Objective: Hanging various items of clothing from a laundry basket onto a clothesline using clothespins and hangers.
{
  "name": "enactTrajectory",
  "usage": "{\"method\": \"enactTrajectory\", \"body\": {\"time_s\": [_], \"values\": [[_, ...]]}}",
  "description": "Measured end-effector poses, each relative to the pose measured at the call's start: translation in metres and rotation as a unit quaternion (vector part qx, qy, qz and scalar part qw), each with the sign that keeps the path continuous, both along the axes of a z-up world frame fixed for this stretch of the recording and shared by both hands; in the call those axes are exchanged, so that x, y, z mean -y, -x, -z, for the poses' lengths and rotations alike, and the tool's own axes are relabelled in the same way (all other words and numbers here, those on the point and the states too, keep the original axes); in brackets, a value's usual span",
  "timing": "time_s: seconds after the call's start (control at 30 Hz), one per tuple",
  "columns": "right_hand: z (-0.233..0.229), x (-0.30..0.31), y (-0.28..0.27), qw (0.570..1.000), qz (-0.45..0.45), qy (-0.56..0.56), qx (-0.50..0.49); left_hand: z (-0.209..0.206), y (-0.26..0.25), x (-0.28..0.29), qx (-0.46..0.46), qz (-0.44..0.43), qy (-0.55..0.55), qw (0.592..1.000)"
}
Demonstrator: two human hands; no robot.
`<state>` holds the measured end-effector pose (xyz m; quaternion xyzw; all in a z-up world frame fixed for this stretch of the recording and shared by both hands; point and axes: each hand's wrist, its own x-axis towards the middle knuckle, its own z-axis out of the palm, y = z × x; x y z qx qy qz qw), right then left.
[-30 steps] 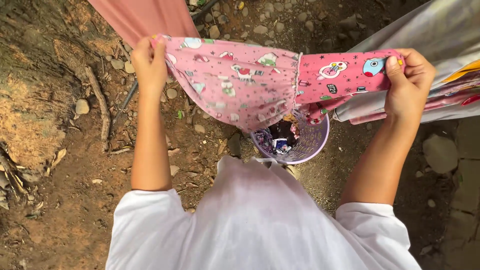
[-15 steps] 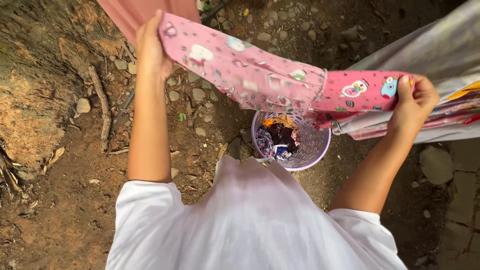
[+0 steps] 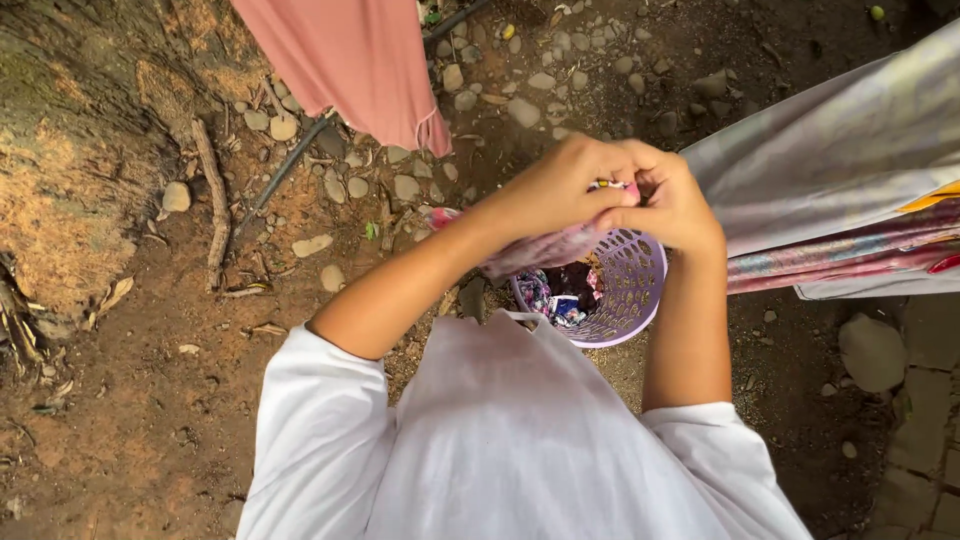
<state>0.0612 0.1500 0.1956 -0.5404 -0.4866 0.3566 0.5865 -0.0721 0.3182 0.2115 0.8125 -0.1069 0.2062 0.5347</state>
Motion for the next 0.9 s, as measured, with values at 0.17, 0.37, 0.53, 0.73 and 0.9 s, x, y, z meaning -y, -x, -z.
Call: {"method": "enactTrajectory", "body": {"time_s": [0.17,0.37,0.53,0.73,0.9], "values": [[0.091,0.006,-0.030,0.994,-0.049,0.051,-0.078,-0.005,0.031,-0.033,-0.017,-0.022,-0.002,1.000],[0.066,-0.009,0.000,0.979,-0.008,-0.062,-0.193,0.019,0.074,-0.062,-0.158,0.000,0.033,0.987],[0.025,-0.007,0.022,0.963,0.035,-0.116,-0.241,0.206,0.091,-0.052,-0.311,0.030,0.029,0.949],[0.028,0.021,-0.006,0.953,0.128,-0.200,-0.188,0.377,0.110,-0.036,-0.465,0.013,-0.145,0.873],[0.014,0.077,-0.053,0.936,0.202,-0.259,-0.126,0.364,0.141,-0.090,-0.551,-0.034,-0.289,0.782]]}}
